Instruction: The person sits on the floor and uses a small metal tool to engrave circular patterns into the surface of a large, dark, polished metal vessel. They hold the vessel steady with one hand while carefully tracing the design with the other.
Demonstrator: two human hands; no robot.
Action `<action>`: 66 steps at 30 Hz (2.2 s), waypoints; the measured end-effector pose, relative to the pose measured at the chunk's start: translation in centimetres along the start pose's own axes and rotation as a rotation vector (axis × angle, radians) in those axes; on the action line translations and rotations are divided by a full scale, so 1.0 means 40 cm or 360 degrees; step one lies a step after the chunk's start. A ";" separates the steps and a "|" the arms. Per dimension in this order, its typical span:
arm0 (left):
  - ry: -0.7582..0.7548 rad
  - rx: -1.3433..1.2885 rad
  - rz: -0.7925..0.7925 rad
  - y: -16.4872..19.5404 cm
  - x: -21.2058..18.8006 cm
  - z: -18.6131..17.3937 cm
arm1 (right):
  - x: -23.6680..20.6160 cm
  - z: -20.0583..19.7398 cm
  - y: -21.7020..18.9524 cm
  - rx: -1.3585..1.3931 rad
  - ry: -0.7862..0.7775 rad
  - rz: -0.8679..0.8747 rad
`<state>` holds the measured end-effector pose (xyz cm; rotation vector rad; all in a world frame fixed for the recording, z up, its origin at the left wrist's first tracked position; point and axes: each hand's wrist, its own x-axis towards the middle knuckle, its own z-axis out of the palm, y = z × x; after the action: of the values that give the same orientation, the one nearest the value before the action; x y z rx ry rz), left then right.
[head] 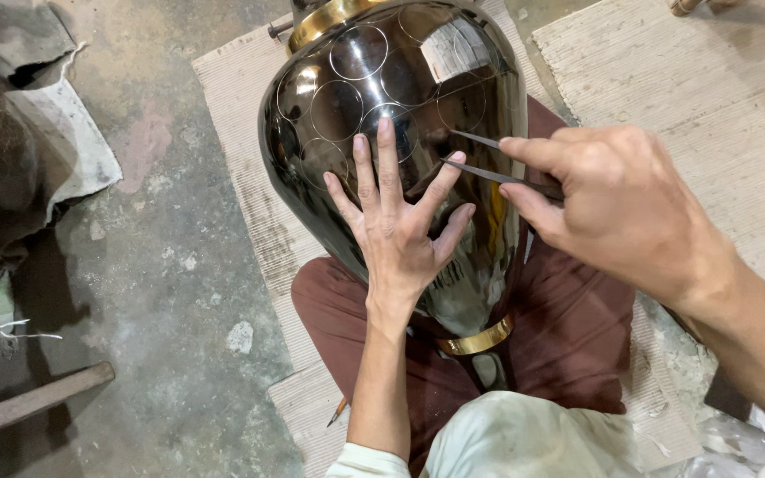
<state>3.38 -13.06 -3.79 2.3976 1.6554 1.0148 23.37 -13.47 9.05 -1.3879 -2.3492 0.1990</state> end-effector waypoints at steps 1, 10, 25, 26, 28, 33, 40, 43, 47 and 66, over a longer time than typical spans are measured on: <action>0.0011 -0.0005 0.0002 0.001 0.000 0.000 | 0.008 -0.001 -0.002 -0.0089 -0.0027 -0.0049; 0.0065 -0.0034 -0.0010 0.002 -0.003 -0.002 | 0.144 -0.042 -0.017 -0.0785 -0.0403 -0.0679; 0.0095 -0.0016 0.0004 -0.007 -0.009 0.012 | 0.201 -0.047 -0.077 -0.0867 -0.0601 -0.0822; 0.0090 -0.0013 0.0007 -0.008 -0.009 0.012 | 0.203 -0.047 -0.077 -0.0870 -0.0615 -0.0827; 0.0096 -0.0017 0.0018 -0.009 -0.009 0.010 | 0.205 -0.045 -0.079 -0.0881 -0.0622 -0.0807; 0.0108 -0.0054 0.0024 -0.008 -0.006 0.001 | 0.196 -0.049 -0.083 -0.0943 -0.0608 -0.0678; 0.0122 -0.0168 0.0018 -0.035 -0.015 0.001 | 0.166 -0.043 -0.071 -0.0925 -0.0609 -0.0539; 0.0254 -0.0269 0.0016 -0.110 0.032 -0.016 | 0.164 -0.032 -0.064 -0.1122 -0.0571 -0.0875; 0.0297 -0.0273 0.0040 -0.252 0.194 -0.038 | 0.187 -0.043 -0.067 -0.1686 -0.0737 -0.1522; 0.0236 -0.0332 0.0017 -0.270 0.288 -0.041 | 0.118 0.005 -0.129 -0.1278 -0.1298 0.0101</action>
<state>-3.89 0.80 -1.25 2.2482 1.4938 1.3242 17.11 -11.93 11.81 -2.0170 -3.2678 -0.2536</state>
